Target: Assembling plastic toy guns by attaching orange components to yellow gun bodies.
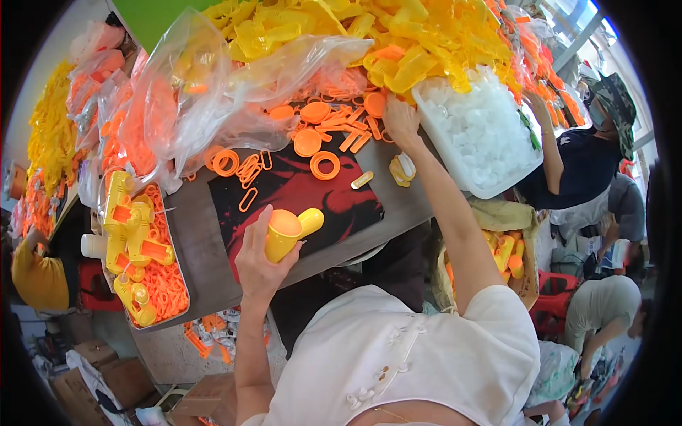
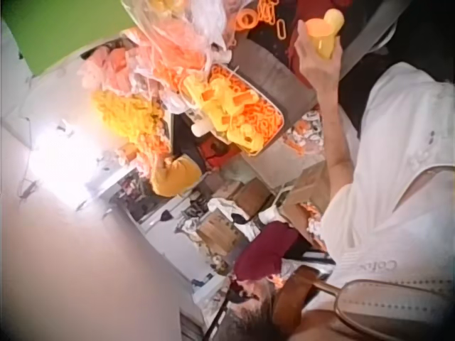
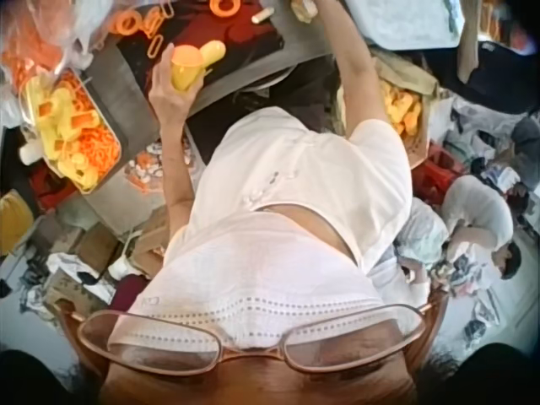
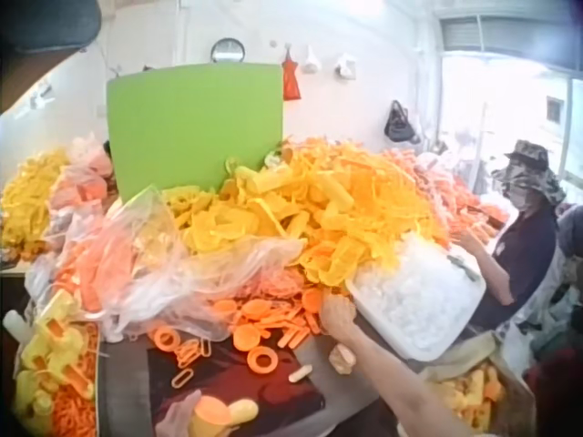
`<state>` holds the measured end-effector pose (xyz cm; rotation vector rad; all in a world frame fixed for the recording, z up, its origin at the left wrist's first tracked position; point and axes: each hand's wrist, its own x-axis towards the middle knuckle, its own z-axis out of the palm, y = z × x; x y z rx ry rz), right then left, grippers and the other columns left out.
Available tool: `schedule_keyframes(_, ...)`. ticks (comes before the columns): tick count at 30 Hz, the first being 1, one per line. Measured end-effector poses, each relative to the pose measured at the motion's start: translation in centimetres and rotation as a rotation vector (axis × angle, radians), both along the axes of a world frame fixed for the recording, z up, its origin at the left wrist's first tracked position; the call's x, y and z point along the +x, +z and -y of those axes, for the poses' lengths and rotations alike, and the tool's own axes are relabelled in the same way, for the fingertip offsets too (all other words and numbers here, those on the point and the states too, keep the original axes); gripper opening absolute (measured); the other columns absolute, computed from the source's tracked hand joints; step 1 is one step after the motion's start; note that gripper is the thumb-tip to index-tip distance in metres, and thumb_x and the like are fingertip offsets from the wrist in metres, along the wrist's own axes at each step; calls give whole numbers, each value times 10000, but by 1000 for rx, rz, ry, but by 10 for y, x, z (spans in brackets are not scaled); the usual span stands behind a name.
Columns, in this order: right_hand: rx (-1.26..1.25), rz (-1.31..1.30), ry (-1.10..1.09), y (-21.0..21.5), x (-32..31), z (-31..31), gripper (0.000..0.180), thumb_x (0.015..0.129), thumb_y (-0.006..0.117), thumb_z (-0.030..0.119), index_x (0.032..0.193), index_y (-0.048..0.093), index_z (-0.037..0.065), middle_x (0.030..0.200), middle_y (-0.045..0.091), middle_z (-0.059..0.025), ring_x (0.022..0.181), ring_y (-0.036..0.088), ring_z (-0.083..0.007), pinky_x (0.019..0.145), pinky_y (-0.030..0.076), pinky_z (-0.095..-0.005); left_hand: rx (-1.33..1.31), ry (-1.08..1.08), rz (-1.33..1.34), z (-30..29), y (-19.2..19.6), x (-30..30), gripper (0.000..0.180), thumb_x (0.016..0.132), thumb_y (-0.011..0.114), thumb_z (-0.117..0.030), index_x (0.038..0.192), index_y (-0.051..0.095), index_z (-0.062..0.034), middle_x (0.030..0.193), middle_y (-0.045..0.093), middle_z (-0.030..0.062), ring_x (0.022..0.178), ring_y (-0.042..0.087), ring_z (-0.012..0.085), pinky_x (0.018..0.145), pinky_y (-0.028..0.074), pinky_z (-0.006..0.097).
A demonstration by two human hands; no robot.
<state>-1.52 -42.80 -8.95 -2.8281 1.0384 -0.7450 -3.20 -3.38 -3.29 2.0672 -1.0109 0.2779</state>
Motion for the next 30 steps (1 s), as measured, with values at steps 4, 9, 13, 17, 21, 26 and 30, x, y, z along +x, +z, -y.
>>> schedule_keyframes(4,57,31,-11,1,14,22,405,911,505,206,1302,480,105,714,647,-235,714,653,-412,647,503,-524,2,2,1,0,0,0,754,657,824,-157,1332,492,-97,1031,620,119,853,641,284,709,546,363)
schedule_keyframes(9,-73,31,-27,-6,24,24,177,858,535,141,932,672,56,701,674,-175,686,679,-340,620,516,-462,21,8,-86,-1,1,-2,741,667,805,-128,1332,487,-52,1057,620,145,898,629,310,797,516,382)
schedule_keyframes(13,-132,50,-43,-12,28,26,196,862,532,138,773,696,77,722,684,-167,718,687,-330,645,524,-437,6,8,-24,0,1,-1,759,658,823,-158,1336,488,-95,1023,618,120,856,641,283,715,543,359)
schedule_keyframes(17,80,20,-87,5,28,14,206,857,582,241,887,721,92,831,695,-177,821,676,-365,722,523,-456,-2,19,-17,-1,0,0,755,662,821,-164,1337,489,-96,1023,622,118,851,639,285,712,543,359)
schedule_keyframes(21,602,184,154,22,11,25,382,810,688,349,1110,705,113,928,719,-93,783,663,-212,707,512,-347,-10,12,-25,1,-1,4,759,659,820,-172,1340,491,-108,1029,624,120,854,640,292,718,542,358)
schedule_keyframes(26,671,154,204,54,-5,0,383,791,747,333,1083,720,86,885,706,-65,716,598,-108,636,474,-273,-28,34,-41,-4,-1,5,749,668,814,-155,1340,488,-103,1029,624,121,865,638,299,750,536,362)
schedule_keyframes(30,464,145,356,38,-18,11,352,812,731,307,1085,717,87,875,687,-54,658,561,-115,594,455,-289,-167,52,-125,-13,-4,4,733,689,811,-112,1344,483,-79,1088,624,128,941,643,274,838,514,346)
